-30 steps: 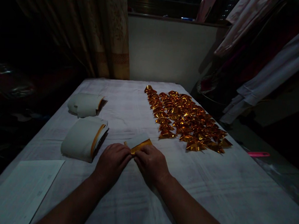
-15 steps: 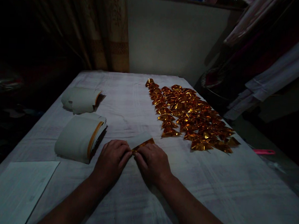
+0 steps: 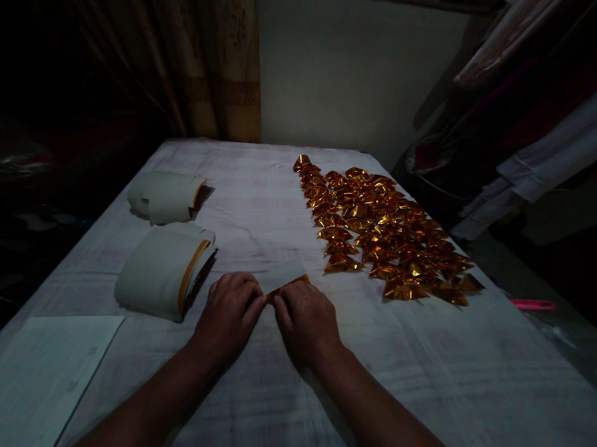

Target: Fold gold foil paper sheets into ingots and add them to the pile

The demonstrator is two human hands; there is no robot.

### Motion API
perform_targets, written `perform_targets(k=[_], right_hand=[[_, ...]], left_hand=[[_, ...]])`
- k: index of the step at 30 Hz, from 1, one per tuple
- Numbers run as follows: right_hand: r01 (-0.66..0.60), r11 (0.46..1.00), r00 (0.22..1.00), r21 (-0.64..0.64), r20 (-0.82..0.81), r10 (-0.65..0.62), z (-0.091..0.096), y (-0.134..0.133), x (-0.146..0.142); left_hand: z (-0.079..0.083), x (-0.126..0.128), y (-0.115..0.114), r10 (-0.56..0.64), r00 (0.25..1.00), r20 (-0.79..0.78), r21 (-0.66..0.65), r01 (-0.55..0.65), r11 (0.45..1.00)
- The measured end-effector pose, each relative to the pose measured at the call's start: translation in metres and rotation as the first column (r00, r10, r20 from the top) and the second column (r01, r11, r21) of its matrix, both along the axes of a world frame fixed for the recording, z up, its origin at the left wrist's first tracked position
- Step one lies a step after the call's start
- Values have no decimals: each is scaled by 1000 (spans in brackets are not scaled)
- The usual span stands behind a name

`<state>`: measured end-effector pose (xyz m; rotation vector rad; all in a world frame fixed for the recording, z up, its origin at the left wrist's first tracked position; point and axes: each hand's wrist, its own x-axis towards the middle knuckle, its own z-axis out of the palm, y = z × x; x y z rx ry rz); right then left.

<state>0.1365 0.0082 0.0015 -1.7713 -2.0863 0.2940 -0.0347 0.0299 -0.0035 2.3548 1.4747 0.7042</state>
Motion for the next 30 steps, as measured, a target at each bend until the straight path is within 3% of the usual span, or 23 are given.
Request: perform_targets(k=[15, 22, 30], right_hand=[[34, 996, 999, 87, 37, -37, -9, 0, -3], [60, 995, 998, 82, -33, -58, -10, -1, -3], [85, 996, 996, 26, 16, -85, -3, 1, -6]], left_hand=[[4, 9, -2, 74, 995, -60, -3, -74, 997], [4, 9, -3, 87, 993, -74, -21, -89, 996], [6, 10, -3, 79, 993, -86, -58, -84, 995]])
